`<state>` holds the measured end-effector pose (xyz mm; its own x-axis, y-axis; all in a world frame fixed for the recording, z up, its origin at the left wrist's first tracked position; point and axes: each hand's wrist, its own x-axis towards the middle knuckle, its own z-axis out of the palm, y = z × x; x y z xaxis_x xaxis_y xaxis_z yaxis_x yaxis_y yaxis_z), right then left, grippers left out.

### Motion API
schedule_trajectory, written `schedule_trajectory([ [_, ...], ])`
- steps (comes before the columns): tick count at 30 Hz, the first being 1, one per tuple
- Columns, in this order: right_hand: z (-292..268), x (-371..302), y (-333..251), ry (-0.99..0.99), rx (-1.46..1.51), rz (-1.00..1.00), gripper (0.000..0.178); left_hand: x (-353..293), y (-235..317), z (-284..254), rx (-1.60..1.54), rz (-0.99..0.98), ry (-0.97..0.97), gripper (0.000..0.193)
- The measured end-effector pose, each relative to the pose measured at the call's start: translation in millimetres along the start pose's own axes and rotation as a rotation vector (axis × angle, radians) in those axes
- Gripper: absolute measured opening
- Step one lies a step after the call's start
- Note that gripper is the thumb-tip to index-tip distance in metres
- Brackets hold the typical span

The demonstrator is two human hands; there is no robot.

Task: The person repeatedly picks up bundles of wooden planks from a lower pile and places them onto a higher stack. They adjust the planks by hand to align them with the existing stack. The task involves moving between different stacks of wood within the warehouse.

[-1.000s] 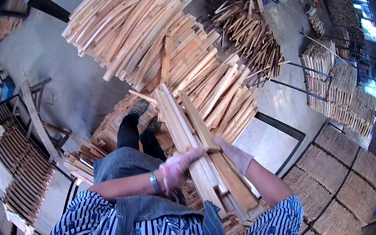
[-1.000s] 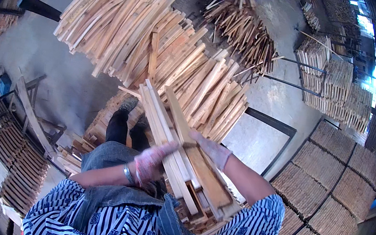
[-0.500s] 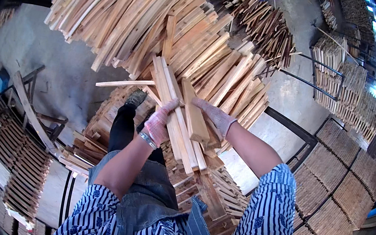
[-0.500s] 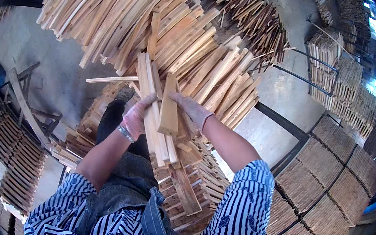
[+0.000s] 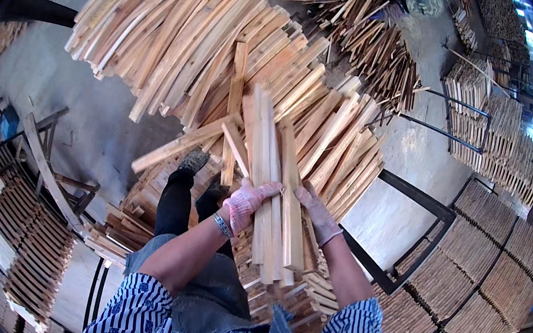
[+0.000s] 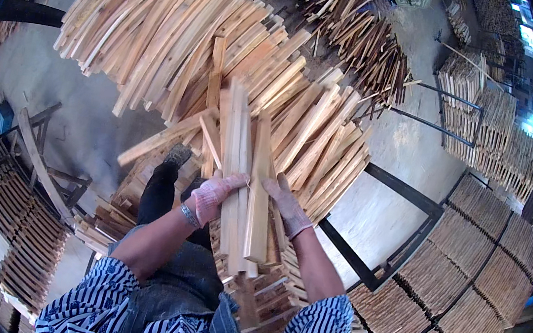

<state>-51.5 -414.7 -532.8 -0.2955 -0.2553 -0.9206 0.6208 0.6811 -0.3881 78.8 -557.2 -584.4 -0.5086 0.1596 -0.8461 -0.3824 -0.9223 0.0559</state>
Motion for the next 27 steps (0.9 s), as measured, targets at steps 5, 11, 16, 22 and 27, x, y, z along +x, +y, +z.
schedule_trajectory([
  [5,0,61,24,0.092,0.066,-0.167,0.116,29,48,-7,0.203,0.097,-0.063,0.106],
  [11,6,103,82,0.099,0.139,-0.085,0.118,71,21,-43,0.382,0.136,0.038,0.133],
  [16,11,48,49,-0.009,0.241,-0.14,0.12,54,10,-42,0.674,0.119,-0.003,0.124],
  [22,-20,13,72,-0.024,0.555,-0.106,0.117,47,-14,-40,0.567,0.188,-0.269,0.056],
  [27,-6,77,69,0.037,0.415,-0.079,0.109,77,43,6,0.349,-0.064,-0.111,0.062],
])
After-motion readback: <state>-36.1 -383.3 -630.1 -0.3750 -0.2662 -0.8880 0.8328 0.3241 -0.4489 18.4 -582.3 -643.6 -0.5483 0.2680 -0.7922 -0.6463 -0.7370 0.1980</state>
